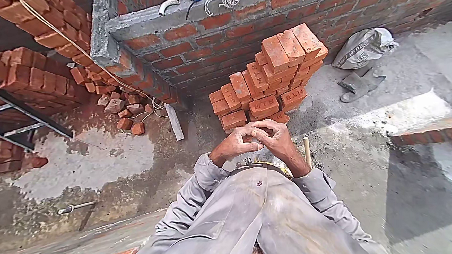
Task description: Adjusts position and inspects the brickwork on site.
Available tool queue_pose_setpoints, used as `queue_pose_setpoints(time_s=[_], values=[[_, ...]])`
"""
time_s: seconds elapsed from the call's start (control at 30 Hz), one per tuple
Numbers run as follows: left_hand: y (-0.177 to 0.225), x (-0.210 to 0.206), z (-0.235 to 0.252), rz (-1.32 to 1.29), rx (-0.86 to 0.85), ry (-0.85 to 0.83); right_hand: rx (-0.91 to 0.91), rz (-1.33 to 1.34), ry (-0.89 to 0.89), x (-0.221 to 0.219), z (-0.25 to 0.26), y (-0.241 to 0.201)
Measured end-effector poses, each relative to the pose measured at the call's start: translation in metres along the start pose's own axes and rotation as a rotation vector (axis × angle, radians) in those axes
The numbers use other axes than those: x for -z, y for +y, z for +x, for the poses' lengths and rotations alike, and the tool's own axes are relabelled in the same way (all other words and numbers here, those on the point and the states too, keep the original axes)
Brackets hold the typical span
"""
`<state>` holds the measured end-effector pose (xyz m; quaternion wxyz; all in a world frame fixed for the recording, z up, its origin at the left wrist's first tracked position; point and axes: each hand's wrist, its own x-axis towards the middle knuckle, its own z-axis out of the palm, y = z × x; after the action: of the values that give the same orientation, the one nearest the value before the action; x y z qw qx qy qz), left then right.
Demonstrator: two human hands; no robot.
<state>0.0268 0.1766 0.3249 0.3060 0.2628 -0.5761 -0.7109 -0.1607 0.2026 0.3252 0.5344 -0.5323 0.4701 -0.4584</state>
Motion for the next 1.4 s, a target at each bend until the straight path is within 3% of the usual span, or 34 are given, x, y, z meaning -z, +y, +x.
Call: queue_pose_setpoints(time_s=[1.2, 1.27, 1.4], values=[[-0.0015, -0.0039, -0.0044, -0.041, -0.016, -0.017, 0.043, 0.029, 0.035, -0.0039, -0.0049, 0.0005], [-0.0022, -0.0029, -0.005, 0.015, -0.028, 0.005, 0.021, 0.045, 0.009, -0.0034, -0.0049, -0.0005], [-0.0009, 0.0004, -0.0068, 0.388, -0.117, 0.076, 0.003, 0.118, -0.071, 0.0008, -0.0056, -0.0005]])
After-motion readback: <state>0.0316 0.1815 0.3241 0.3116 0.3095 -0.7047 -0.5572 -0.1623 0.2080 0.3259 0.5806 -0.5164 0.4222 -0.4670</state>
